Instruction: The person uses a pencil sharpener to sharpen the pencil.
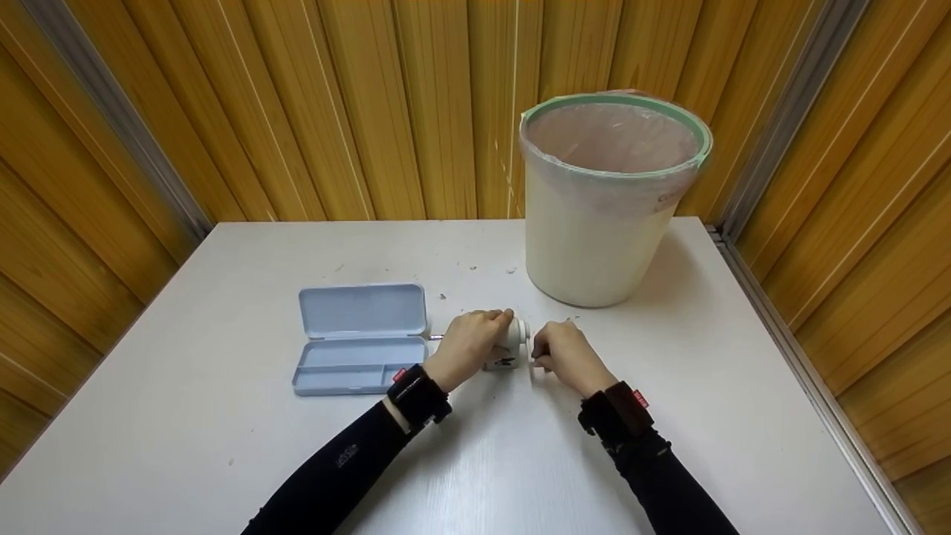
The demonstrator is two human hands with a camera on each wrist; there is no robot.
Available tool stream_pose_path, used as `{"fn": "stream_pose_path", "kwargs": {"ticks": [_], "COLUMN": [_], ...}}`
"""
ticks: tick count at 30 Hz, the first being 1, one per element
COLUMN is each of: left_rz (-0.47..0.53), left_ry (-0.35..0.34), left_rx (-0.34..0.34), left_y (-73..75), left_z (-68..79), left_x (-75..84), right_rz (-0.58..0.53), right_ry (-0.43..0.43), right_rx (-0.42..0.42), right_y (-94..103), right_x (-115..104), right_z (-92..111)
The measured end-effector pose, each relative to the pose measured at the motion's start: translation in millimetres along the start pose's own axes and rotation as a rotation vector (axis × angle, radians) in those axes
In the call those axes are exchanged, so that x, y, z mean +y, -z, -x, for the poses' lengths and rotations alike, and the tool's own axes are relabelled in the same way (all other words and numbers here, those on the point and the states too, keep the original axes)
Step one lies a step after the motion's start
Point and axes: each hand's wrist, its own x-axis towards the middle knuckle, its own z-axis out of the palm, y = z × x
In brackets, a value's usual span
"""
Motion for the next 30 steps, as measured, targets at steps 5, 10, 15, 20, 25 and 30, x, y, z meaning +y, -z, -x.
{"fn": "stream_pose_path", "kwargs": {"ticks": [5,10,15,20,25,30], "left_rz": [0.005,0.003,0.007,0.014,0.021,-0.008], "left_ry": [0.003,-0.003,-0.007,-0.007,-0.014,-0.017], "left_rx": [-0.005,0.001,0.005,-0.005,-0.005,-0.003], "left_y": [0.1,-0.2,-0.2,0.0,0.3,1.3], "left_z": [-0.4,-0.9,-0.1,-0.2,-0.3,1.2], "left_x": [-0.3,-1.1,-1.4,-1.2,-1.0,-1.7], "right_rz": [0.006,0.004,-0.002,0.046,0.067,0.070], "right_ry": [0.000,-0.004,-0.007,-0.003,-0.007,-0.011], "right_rx": [0.009,0.030,0.054,0.157,0.181,0.177], "right_y": [6.5,11.3,14.1,20.2,27.4,28.9], "right_x": [-6,-8,-10,-15,-17,-12], "right_z": [1,1,2,-4,-15,-24]}}
